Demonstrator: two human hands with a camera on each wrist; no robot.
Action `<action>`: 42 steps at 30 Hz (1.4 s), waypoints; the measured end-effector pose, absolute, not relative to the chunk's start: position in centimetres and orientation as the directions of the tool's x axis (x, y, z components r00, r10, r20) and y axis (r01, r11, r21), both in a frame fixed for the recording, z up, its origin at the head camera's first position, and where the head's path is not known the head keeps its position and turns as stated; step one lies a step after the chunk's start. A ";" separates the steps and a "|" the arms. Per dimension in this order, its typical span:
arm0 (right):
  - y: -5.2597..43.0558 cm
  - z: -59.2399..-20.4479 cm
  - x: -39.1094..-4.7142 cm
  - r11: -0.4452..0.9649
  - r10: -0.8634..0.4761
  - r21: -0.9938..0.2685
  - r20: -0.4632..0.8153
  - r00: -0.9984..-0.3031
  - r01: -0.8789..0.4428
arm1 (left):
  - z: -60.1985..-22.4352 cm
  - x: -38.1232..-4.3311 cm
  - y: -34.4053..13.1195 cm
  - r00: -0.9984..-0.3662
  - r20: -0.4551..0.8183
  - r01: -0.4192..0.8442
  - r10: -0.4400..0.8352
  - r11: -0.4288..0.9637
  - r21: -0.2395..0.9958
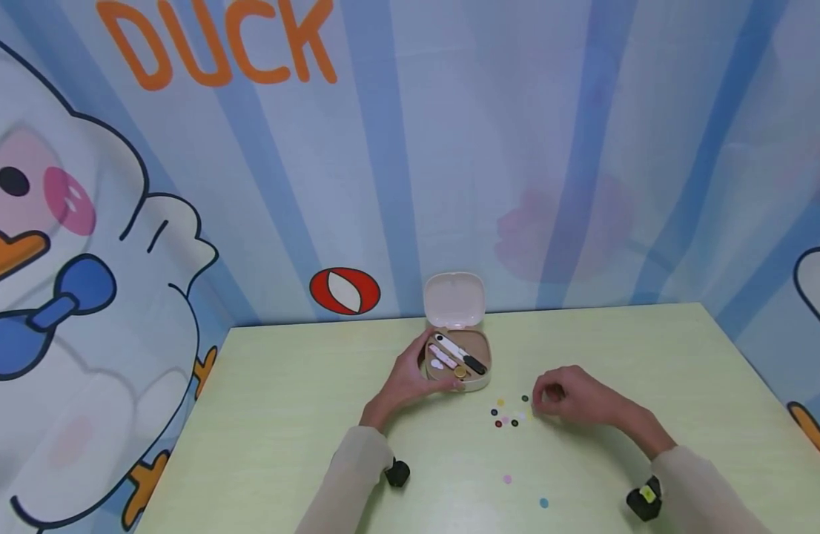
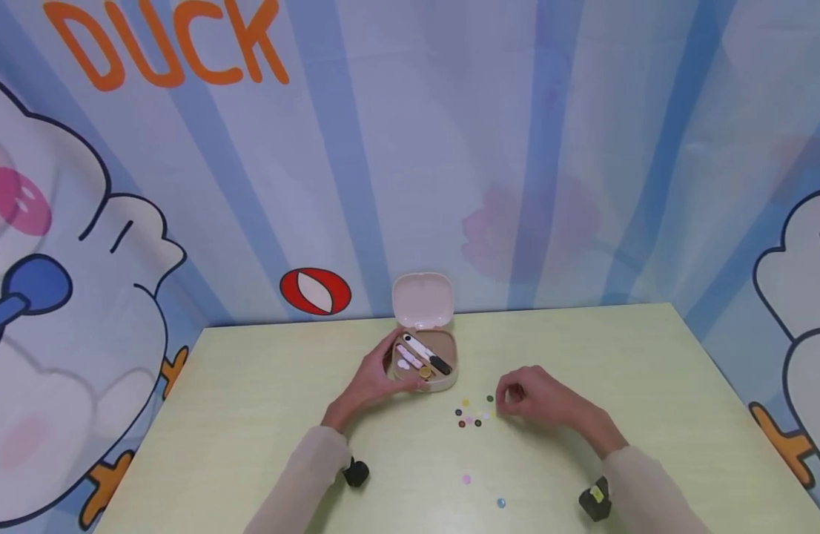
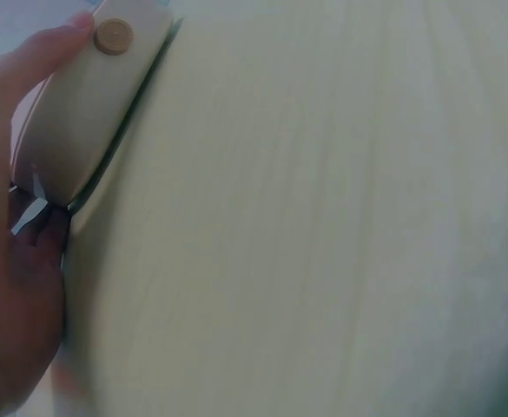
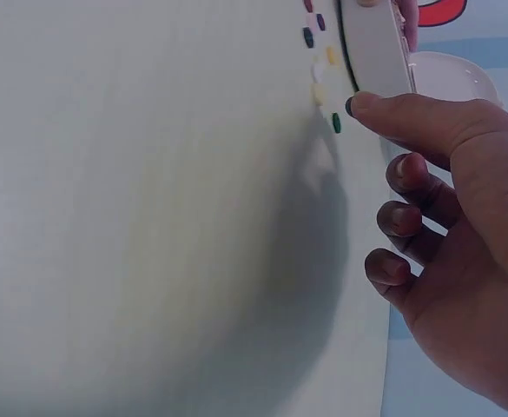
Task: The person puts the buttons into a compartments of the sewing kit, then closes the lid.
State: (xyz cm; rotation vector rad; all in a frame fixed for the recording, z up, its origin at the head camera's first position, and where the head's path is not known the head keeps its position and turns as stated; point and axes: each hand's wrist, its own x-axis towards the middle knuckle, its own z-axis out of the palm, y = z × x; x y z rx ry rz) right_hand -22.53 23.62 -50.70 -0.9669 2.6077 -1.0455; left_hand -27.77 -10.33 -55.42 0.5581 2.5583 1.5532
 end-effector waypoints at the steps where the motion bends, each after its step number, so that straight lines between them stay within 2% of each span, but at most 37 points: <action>1: 23.5 -50.6 -22.8 0.545 -0.624 -0.672 0.075 -0.778 -0.502 | -55.5 -27.8 -10.4 -0.929 0.105 0.257 0.355 0.414 0.873; 8: 21.7 -49.8 -25.3 0.549 -0.610 -0.699 0.040 -0.791 -0.459 | -55.5 -27.7 -10.4 -0.923 0.136 0.286 0.359 0.406 0.868; 20: 18.2 -48.8 -29.4 0.533 -0.603 -0.715 0.054 -0.796 -0.452 | -55.6 -27.8 -10.3 -0.916 0.170 0.319 0.365 0.400 0.859; 33: 17.1 -49.1 -31.1 0.540 -0.609 -0.728 0.008 -0.793 -0.423 | -55.6 -27.7 -10.2 -0.926 0.155 0.301 0.345 0.425 0.854; 42: 16.4 -49.1 -31.6 0.581 -0.614 -0.663 0.024 -0.789 -0.473 | -55.5 -27.7 -10.3 -0.929 0.143 0.289 0.341 0.431 0.855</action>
